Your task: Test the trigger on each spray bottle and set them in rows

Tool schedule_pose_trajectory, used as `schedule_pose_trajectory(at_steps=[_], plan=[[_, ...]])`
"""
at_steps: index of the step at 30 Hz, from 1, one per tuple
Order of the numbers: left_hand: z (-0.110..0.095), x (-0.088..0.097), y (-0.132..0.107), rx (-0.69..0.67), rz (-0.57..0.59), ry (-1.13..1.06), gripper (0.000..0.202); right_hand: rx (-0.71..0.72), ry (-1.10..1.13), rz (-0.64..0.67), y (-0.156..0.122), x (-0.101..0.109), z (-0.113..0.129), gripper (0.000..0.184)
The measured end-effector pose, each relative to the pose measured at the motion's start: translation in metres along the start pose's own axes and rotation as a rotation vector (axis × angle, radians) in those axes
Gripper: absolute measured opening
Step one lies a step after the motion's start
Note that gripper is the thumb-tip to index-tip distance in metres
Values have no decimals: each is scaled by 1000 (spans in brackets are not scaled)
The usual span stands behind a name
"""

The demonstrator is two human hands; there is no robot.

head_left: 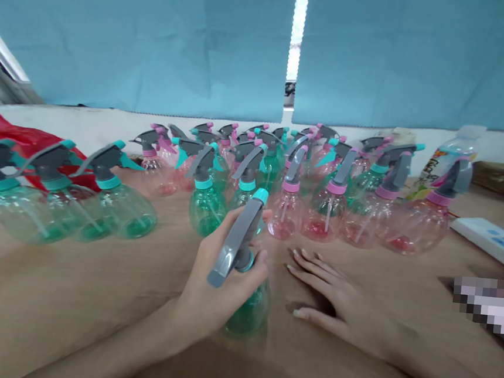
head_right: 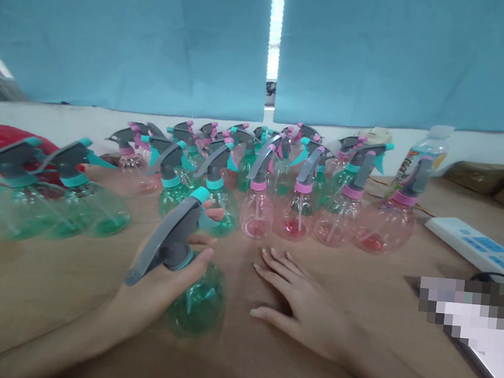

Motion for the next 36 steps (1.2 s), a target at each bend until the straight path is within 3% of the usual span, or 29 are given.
schedule_pose_trajectory(at_steps=[5,21,26,33,36], plan=[[-1,0,0,-41,8,-8,44,14,19,-21,0,2,1,65],[-10,6,3,-17,-19,68,14,10,20,-19,1,1,0,65],[-10,8,4,-51,-51,66,22,2,-2,-2,1,1,-1,66],[6,7,1,-2,-13,155,37,11,-18,-32,1,8,5,64],[9,7,-1,14,-4,50,44,-14,-25,-15,-1,14,12,63]])
Point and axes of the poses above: each hand's wrist, its own y-axis towards the middle knuckle, its own x-axis out of the back of the hand, z = x × y, the point moved 9 cm from there along y, towards the middle knuckle, and after that the axes turned 4 degrees about -y, right-handed, at the moved point
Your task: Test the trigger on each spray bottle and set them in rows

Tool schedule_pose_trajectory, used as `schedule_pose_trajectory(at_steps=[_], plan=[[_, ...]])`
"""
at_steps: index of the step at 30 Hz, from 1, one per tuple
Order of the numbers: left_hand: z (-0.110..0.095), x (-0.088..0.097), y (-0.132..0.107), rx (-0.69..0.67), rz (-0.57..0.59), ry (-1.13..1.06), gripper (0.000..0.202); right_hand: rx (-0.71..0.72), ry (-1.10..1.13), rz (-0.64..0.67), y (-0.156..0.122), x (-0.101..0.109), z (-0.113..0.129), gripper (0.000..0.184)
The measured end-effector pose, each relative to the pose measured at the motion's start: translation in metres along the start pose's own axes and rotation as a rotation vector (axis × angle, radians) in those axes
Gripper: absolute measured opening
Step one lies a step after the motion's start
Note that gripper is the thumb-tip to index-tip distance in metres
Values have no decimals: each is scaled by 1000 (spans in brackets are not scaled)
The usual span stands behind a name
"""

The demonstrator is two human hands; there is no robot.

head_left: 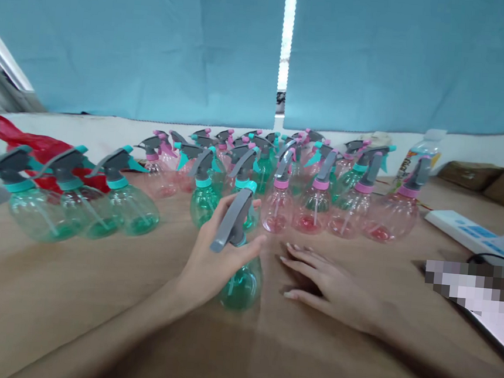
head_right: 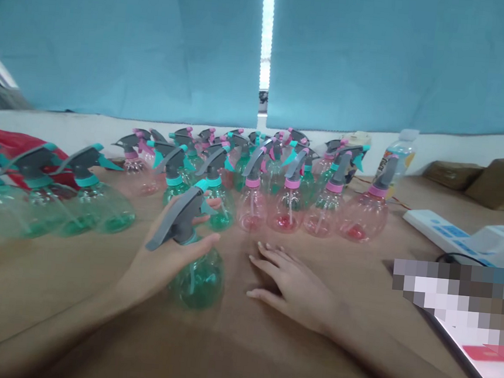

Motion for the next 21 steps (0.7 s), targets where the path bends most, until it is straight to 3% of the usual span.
schedule_pose_trajectory(at_steps=[5,12,17,21], plan=[[-4,-1,-1,-52,7,-181,59,-60,72,44,-2,11,18,70],[-6,10,-9,-65,12,-7,70,13,190,-43,27,24,66,80],[6,34,-26,-21,53,114,45,60,206,-99,53,18,91,78],[18,68,-35,-58,-24,276,30,50,195,-60,71,7,107,79]])
Point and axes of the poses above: each hand's wrist, its own y-axis towards the middle knuckle, its own x-axis out of the back of the hand, z = x × y, the point moved 9 cm from there along y, towards the middle knuckle, and after that the axes turned 4 degrees about -y, right-handed, at the moved point
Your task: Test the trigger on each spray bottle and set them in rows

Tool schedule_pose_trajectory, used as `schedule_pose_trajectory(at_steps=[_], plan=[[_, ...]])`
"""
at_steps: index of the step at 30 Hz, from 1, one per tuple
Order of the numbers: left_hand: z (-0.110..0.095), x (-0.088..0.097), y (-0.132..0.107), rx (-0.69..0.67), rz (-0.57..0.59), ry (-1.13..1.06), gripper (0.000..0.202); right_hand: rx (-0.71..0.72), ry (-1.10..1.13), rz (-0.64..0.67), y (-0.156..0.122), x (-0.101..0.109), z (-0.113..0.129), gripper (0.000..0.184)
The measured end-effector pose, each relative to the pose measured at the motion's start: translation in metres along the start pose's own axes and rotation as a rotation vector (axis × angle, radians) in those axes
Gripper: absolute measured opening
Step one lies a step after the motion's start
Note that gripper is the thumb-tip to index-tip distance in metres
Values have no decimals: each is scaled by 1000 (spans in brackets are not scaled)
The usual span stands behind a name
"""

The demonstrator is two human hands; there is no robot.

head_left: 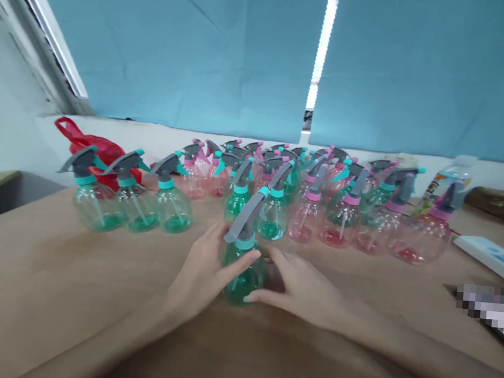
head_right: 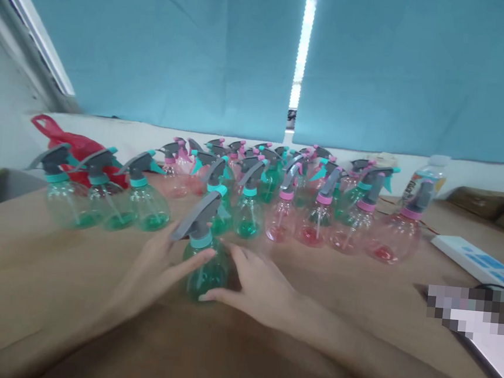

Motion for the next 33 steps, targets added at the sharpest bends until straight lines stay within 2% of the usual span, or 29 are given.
schedule_pose_trajectory(at_steps=[5,7,11,16,21,28,33], plan=[[37,36,-3,-1,-107,100,32,44,-117,-58,27,-2,16,68],[54,52,-1,36,-180,118,38,9,-167,-121,39,5,15,59],[76,65,13,72,-173,144,36,-83,-223,-244,61,23,6,41],[81,64,38,67,-130,161,36,-196,-246,-342,80,38,-11,47],[86,60,59,81,-102,201,38,-245,-228,-330,98,38,-19,58],[102,60,78,108,-115,228,48,-303,-159,-264,116,30,-22,54],[109,57,87,92,-116,211,43,-340,-126,-233,121,27,-22,46]])
Point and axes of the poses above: each hand's wrist, its own y-axis towards the middle knuckle, its own x-axis out of the back of the hand, z = x × y, the point moved 9 cm from there along y, towards the middle knuckle, and after that the axes turned 4 degrees about -y, right-handed, at the moved point
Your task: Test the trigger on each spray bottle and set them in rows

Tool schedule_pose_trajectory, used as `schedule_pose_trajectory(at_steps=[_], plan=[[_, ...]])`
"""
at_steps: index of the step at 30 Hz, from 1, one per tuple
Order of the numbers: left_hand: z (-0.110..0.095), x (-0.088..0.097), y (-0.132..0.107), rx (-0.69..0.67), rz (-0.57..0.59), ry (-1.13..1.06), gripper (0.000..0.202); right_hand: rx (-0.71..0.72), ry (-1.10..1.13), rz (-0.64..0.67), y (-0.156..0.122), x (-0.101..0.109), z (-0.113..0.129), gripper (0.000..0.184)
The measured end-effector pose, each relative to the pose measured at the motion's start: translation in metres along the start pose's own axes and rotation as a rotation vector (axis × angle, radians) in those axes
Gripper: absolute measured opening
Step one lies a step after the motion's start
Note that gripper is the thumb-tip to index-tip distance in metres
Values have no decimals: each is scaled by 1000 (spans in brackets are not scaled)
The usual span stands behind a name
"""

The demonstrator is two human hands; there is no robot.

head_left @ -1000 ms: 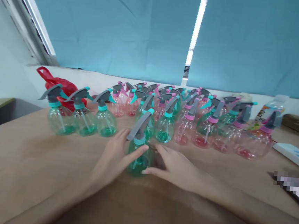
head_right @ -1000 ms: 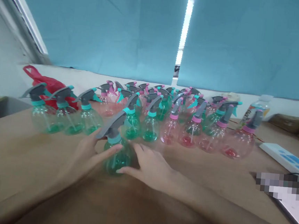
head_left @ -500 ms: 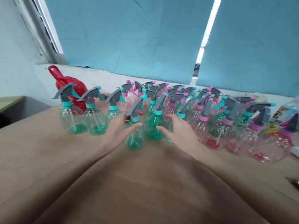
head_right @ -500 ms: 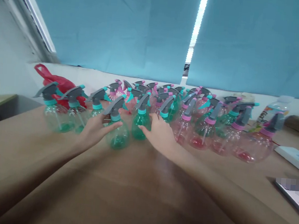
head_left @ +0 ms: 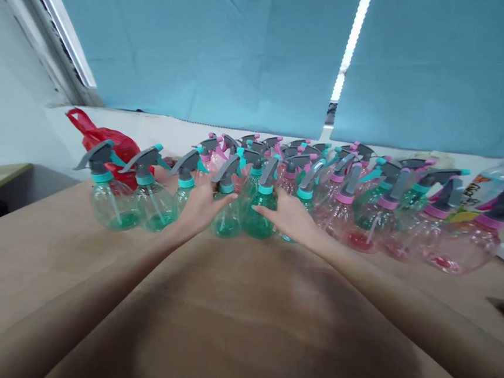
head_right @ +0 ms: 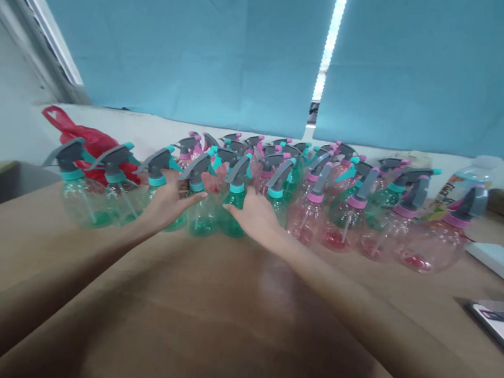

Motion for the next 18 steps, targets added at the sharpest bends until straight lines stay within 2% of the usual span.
schedule_pose_trajectory(at_steps=[6,12,15,18], plan=[[2,-3,6,-2,-16,48,36,-10,16,33,2,-2,1,43],[-2,-1,3,-7,-36,85,25,11,21,40,3,-2,3,56],[-2,-1,1,-1,-56,73,31,31,8,32,-1,1,6,60],[-6,0,-4,-13,-80,26,44,47,-18,23,-8,5,9,59]])
Point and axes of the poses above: each hand's wrist, its own y-axis towards the middle knuckle, its own x-axis out of the back of the hand, z = x × y, the point moved 9 cm from there along y, towards the middle knuckle, and after that the axes turned 4 degrees about -y, right-handed, at the moved point
